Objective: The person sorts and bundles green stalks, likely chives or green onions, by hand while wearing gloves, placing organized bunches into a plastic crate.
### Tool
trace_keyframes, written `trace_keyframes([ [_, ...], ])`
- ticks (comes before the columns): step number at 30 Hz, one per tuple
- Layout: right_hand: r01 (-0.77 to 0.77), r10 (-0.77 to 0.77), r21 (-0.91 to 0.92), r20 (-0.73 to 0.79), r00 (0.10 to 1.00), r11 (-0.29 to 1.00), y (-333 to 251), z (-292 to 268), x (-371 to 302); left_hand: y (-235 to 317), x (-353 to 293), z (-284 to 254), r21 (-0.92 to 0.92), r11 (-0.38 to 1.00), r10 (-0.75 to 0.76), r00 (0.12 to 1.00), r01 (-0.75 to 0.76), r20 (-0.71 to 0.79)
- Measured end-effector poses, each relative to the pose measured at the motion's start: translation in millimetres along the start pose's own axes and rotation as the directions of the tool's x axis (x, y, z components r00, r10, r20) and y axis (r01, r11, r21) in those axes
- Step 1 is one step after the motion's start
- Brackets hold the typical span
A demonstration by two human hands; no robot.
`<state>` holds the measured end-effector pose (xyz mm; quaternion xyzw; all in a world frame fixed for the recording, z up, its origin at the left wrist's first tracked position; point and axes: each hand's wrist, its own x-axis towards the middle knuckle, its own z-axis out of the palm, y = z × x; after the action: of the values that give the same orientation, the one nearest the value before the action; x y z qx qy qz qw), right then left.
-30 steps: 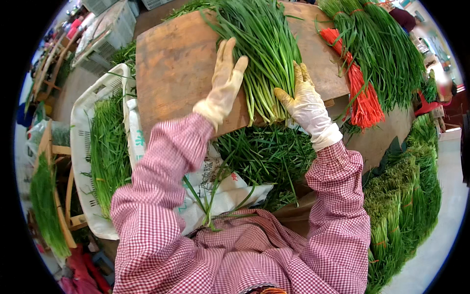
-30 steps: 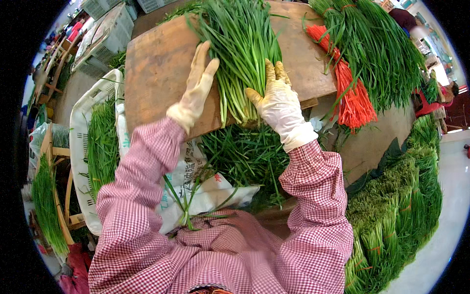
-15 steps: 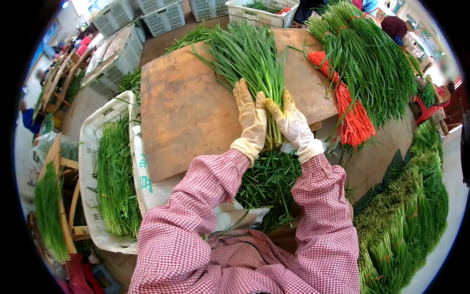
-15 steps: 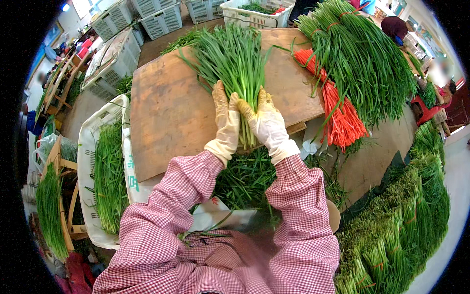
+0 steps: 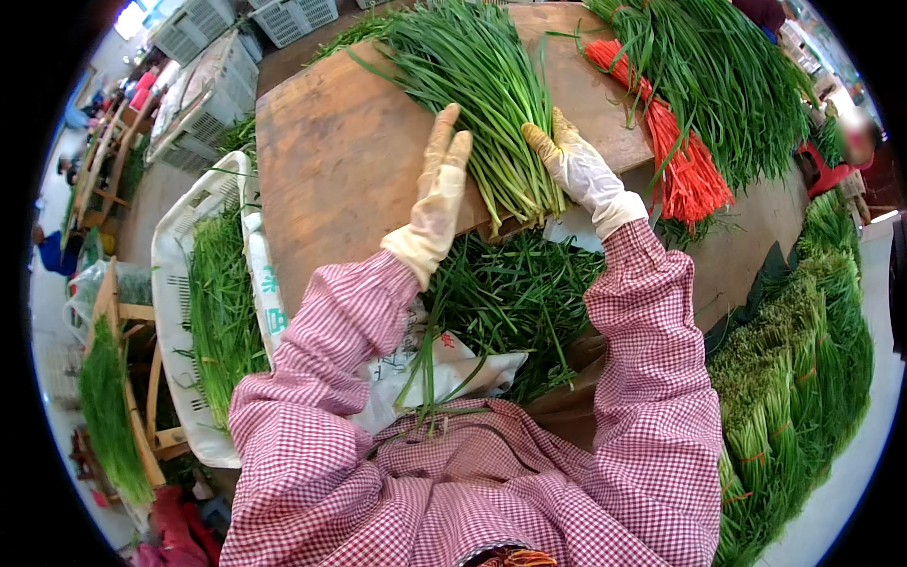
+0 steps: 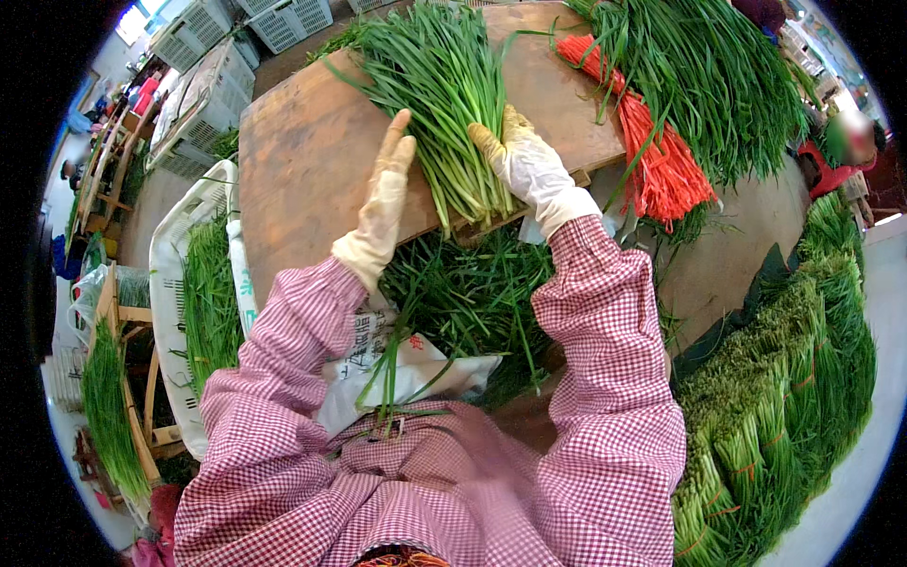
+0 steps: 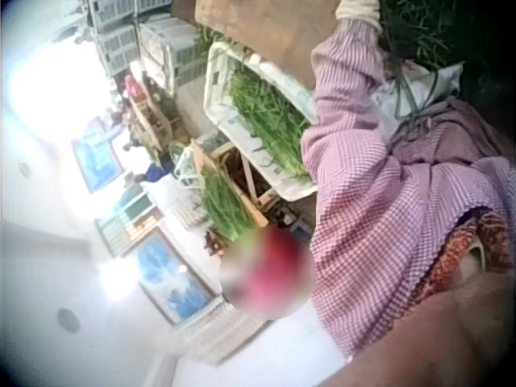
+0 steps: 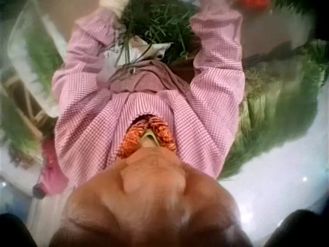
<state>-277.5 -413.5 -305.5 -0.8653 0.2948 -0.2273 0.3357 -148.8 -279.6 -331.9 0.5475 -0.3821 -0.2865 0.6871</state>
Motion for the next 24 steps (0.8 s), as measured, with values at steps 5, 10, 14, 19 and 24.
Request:
trace_keyframes([
  [5,-0.027,0.029,-0.038,0.045,0.999,0.999,2.3,-4.5,3.5,25.9,18.4,-18.0,0.530,0.658,0.534,0.828,-0.535,0.172],
  [10,0.047,-0.043,-0.156,0.029,0.999,0.987,17.7,7.9,8.5,16.9,93.4,9.1,0.574,0.254,0.541,0.606,-0.779,0.583],
  [14,-0.077,0.116,-0.272,0.129,0.985,0.959,1.9,-4.9,3.5,-11.2,115.6,21.8,0.459,0.201,0.308,0.500,-0.866,0.809],
  [19,0.053,-0.055,0.250,0.003,0.998,0.967,16.7,-49.0,-26.4,-4.7,101.3,11.6,0.456,0.308,0.422,0.549,-0.835,0.721],
  [24,0.213,0.147,0.473,-0.615,0.774,0.855,8.9,4.2,-72.6,-3.0,103.6,5.1,0.464,0.291,0.429,0.548,-0.837,0.719],
])
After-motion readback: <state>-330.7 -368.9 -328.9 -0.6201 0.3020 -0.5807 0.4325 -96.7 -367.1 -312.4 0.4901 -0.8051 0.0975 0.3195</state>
